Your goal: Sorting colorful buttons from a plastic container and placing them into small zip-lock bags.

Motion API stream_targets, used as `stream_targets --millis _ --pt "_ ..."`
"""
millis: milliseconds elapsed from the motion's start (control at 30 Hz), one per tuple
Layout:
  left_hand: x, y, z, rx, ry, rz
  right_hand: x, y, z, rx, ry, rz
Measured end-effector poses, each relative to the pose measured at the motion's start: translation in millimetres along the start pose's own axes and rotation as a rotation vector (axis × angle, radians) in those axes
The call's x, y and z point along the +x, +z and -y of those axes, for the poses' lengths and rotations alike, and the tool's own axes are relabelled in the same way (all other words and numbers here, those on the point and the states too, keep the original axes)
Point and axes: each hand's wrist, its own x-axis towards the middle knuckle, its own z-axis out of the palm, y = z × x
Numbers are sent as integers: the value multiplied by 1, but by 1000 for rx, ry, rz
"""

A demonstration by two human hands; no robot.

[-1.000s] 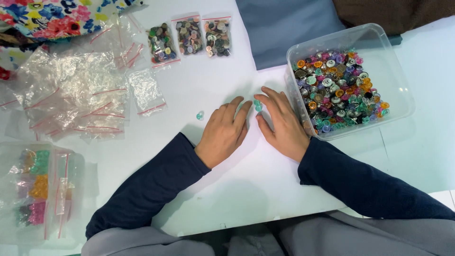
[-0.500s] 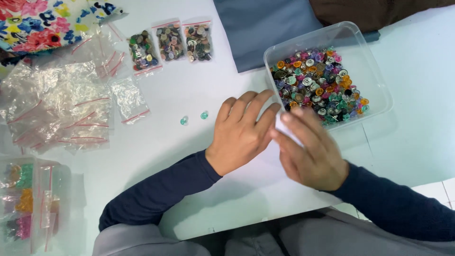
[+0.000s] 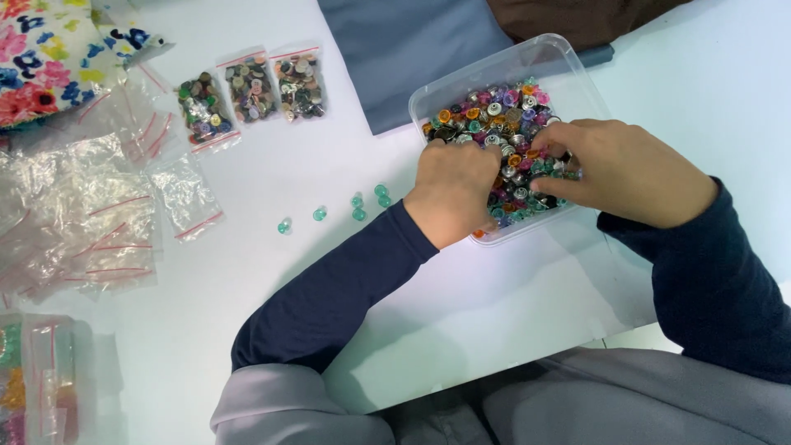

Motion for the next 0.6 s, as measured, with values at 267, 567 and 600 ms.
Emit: stream_targets --millis 267,567,600 --pt "9 -2 7 -50 16 -14 17 22 -4 81 -56 47" --pt "9 -3 42 -382 296 -354 13 24 19 436 -116 -159" --pt "8 -4 43 -433 313 -376 13 24 18 479 -117 -185"
